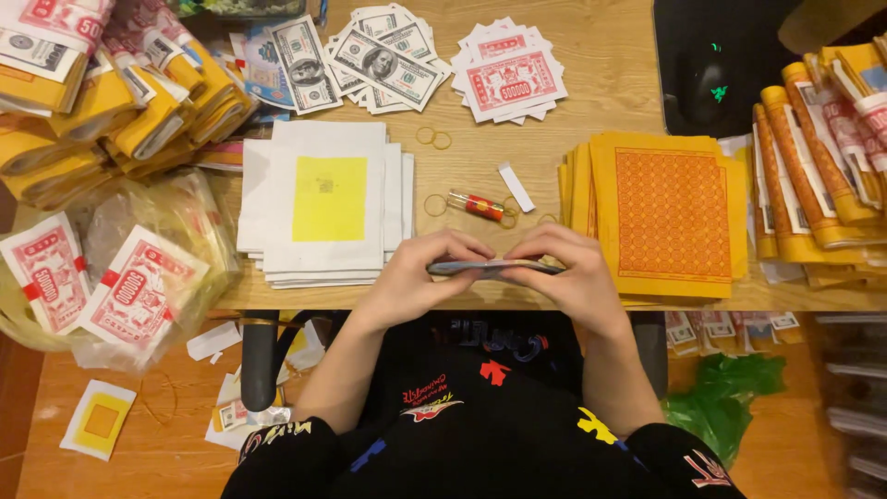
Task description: Counting and fanning out stacks of paper notes on a desk
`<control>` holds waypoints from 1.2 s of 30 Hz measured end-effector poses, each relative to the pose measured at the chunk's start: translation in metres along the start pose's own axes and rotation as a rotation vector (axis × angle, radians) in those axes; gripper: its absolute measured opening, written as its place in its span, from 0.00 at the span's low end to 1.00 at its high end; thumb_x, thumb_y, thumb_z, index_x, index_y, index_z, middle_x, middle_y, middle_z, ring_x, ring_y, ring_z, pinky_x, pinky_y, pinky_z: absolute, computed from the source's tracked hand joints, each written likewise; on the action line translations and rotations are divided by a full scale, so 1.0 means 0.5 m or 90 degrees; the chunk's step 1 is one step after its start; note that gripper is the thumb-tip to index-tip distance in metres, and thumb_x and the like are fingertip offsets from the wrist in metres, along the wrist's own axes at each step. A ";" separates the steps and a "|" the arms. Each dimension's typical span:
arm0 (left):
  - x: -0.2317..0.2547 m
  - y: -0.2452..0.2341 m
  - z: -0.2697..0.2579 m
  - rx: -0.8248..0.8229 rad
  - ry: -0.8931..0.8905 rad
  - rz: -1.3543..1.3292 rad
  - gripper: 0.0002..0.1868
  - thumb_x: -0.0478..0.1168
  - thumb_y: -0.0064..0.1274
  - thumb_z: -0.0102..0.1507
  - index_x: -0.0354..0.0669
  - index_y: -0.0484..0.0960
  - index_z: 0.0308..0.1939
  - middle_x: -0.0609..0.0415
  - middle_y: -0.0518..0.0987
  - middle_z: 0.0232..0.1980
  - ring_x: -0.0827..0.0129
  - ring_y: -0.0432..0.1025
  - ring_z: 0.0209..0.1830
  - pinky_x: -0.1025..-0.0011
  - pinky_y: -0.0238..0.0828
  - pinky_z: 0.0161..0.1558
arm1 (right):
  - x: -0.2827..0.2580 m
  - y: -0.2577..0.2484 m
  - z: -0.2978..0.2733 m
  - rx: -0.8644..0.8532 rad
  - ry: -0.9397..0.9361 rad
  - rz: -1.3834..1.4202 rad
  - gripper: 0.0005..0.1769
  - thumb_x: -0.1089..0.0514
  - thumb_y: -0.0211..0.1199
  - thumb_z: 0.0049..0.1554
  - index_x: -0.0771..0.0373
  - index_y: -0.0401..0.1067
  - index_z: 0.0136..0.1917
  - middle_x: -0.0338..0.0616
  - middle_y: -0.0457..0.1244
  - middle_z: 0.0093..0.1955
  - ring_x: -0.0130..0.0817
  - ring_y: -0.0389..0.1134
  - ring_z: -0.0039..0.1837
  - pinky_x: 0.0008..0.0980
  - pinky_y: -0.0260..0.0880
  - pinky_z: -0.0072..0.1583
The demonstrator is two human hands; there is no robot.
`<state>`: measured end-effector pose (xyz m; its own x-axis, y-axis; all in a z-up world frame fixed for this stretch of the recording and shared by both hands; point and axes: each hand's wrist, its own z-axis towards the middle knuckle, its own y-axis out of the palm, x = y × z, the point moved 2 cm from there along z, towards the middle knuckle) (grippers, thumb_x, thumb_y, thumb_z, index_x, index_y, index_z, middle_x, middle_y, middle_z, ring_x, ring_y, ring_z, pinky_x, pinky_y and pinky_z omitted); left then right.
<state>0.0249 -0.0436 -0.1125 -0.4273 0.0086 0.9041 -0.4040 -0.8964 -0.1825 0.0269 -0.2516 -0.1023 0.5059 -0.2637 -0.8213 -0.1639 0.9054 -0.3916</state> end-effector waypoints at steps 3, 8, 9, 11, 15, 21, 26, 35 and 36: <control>-0.053 -0.001 -0.011 0.112 -0.077 -0.176 0.08 0.25 0.60 0.54 0.34 0.81 0.36 0.45 0.83 0.40 0.67 0.78 0.38 0.69 0.76 0.43 | 0.034 -0.002 -0.018 0.048 0.032 0.071 0.10 0.66 0.75 0.43 0.63 0.79 0.40 0.44 0.69 0.38 0.33 0.70 0.40 0.29 0.71 0.46; -0.126 -0.012 -0.023 0.297 -0.069 -0.208 0.16 0.31 0.68 0.52 0.38 0.71 0.32 0.50 0.76 0.34 0.75 0.69 0.34 0.79 0.65 0.37 | 0.085 0.005 -0.031 0.092 0.188 0.256 0.16 0.71 0.71 0.47 0.67 0.73 0.49 0.42 0.68 0.41 0.26 0.66 0.44 0.30 0.72 0.48; -0.137 -0.003 -0.026 0.295 -0.066 -0.208 0.16 0.31 0.68 0.52 0.38 0.71 0.32 0.50 0.76 0.34 0.75 0.69 0.34 0.79 0.65 0.37 | 0.090 0.008 -0.030 0.094 0.185 0.255 0.16 0.71 0.71 0.47 0.67 0.73 0.49 0.42 0.68 0.41 0.26 0.66 0.44 0.30 0.72 0.48; -0.160 0.024 -0.033 0.200 -0.085 -0.247 0.19 0.31 0.69 0.52 0.40 0.69 0.34 0.53 0.74 0.35 0.75 0.68 0.37 0.79 0.64 0.40 | 0.102 0.012 -0.029 0.141 0.206 0.232 0.14 0.69 0.73 0.46 0.69 0.71 0.44 0.46 0.68 0.35 0.27 0.67 0.38 0.28 0.71 0.40; -0.093 0.033 -0.006 0.158 -0.030 -0.229 0.18 0.31 0.66 0.55 0.41 0.68 0.32 0.48 0.76 0.42 0.68 0.70 0.45 0.74 0.64 0.49 | 0.121 0.006 -0.018 0.179 0.186 0.249 0.09 0.72 0.67 0.51 0.70 0.68 0.42 0.49 0.65 0.32 0.33 0.68 0.32 0.30 0.70 0.35; -0.073 0.031 0.000 0.169 -0.077 -0.369 0.19 0.40 0.62 0.58 0.32 0.78 0.48 0.45 0.78 0.49 0.70 0.72 0.49 0.72 0.71 0.49 | 0.128 -0.012 -0.019 0.234 0.171 0.246 0.07 0.74 0.64 0.52 0.71 0.68 0.43 0.51 0.64 0.31 0.34 0.66 0.29 0.30 0.69 0.33; -0.035 0.039 0.011 0.185 -0.112 -0.290 0.10 0.33 0.51 0.64 0.34 0.83 0.47 0.53 0.80 0.41 0.76 0.68 0.43 0.75 0.71 0.45 | 0.122 -0.008 -0.014 0.245 0.141 0.244 0.08 0.76 0.63 0.52 0.73 0.67 0.44 0.51 0.63 0.33 0.33 0.65 0.30 0.32 0.70 0.35; -0.100 0.023 -0.017 0.311 -0.121 -0.210 0.04 0.30 0.54 0.62 0.36 0.77 0.40 0.54 0.76 0.35 0.75 0.70 0.37 0.76 0.71 0.42 | 0.061 -0.018 -0.012 0.218 0.031 0.216 0.08 0.79 0.63 0.51 0.74 0.67 0.41 0.56 0.61 0.36 0.40 0.68 0.29 0.35 0.72 0.33; -0.088 0.021 -0.016 0.314 -0.124 -0.209 0.04 0.30 0.54 0.62 0.36 0.77 0.40 0.54 0.76 0.35 0.75 0.70 0.37 0.76 0.71 0.42 | 0.048 -0.016 -0.015 0.215 0.033 0.219 0.08 0.79 0.63 0.51 0.74 0.67 0.41 0.56 0.61 0.36 0.40 0.68 0.29 0.35 0.72 0.33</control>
<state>0.0330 -0.0500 -0.1570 -0.1704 0.2794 0.9449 -0.0485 -0.9602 0.2752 0.0341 -0.2675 -0.1219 0.4265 0.0615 -0.9024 -0.0262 0.9981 0.0557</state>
